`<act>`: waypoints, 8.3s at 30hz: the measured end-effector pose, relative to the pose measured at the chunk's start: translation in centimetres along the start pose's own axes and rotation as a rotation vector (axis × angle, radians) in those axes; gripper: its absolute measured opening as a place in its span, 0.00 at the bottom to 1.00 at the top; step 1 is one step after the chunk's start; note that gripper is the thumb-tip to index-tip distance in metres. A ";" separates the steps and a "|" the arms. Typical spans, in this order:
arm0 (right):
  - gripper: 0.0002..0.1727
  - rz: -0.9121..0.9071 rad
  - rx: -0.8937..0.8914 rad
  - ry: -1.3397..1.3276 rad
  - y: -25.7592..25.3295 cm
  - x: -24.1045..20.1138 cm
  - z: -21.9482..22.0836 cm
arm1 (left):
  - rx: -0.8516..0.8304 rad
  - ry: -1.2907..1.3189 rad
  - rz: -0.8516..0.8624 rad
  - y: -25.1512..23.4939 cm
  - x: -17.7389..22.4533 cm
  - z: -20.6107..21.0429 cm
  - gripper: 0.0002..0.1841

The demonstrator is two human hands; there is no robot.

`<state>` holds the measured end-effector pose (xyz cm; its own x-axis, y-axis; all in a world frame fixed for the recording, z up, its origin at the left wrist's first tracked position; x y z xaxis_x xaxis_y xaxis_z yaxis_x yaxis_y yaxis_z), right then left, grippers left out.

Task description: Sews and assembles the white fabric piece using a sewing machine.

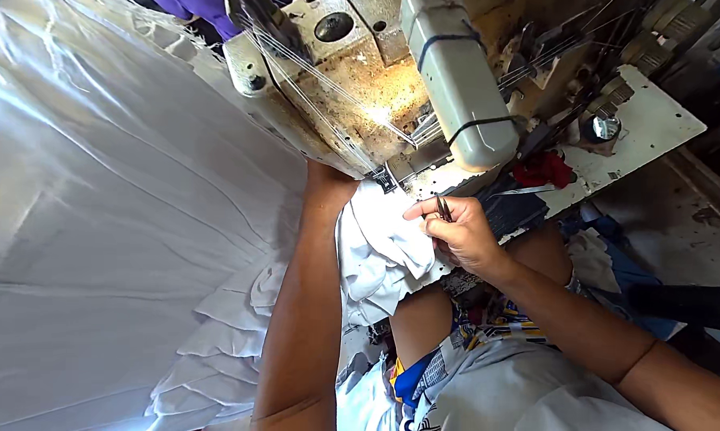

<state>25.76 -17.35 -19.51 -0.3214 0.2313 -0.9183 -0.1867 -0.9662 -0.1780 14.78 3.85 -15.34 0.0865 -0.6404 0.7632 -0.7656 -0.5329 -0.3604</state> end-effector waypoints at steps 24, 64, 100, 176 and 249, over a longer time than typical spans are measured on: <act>0.11 0.036 -0.020 -0.016 0.1 -0.3 0.0 | -0.048 -0.167 0.020 -0.1 0.6 -0.3 0.36; 0.07 -0.266 -0.609 0.690 1.1 -4.2 0.2 | -0.238 -0.666 0.141 14.3 15.7 -5.7 0.22; 0.08 -0.176 -0.210 0.397 8.6 -1.4 -3.1 | -0.560 -0.907 0.153 13.3 12.3 3.6 0.10; 0.02 -0.296 -0.135 0.299 0.3 -2.1 -0.6 | -0.101 -0.741 0.155 9.7 7.1 3.1 0.28; 0.09 -0.215 -0.299 0.515 8.2 0.7 -3.1 | -0.512 -0.903 0.285 13.5 8.7 2.3 0.18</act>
<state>26.86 -25.47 -22.70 0.1967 0.4114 -0.8900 0.0939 -0.9114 -0.4006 6.66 -10.16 -14.79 0.1408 -0.9878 -0.0671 -0.9897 -0.1386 -0.0354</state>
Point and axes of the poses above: each hand's wrist, its own y-axis away from the middle knuckle, its own z-axis out of the palm, x = y × z, the point moved 2 cm from there along -y, towards the middle knuckle, and after that the axes turned 13 degrees about -x, right-handed, at the moved point
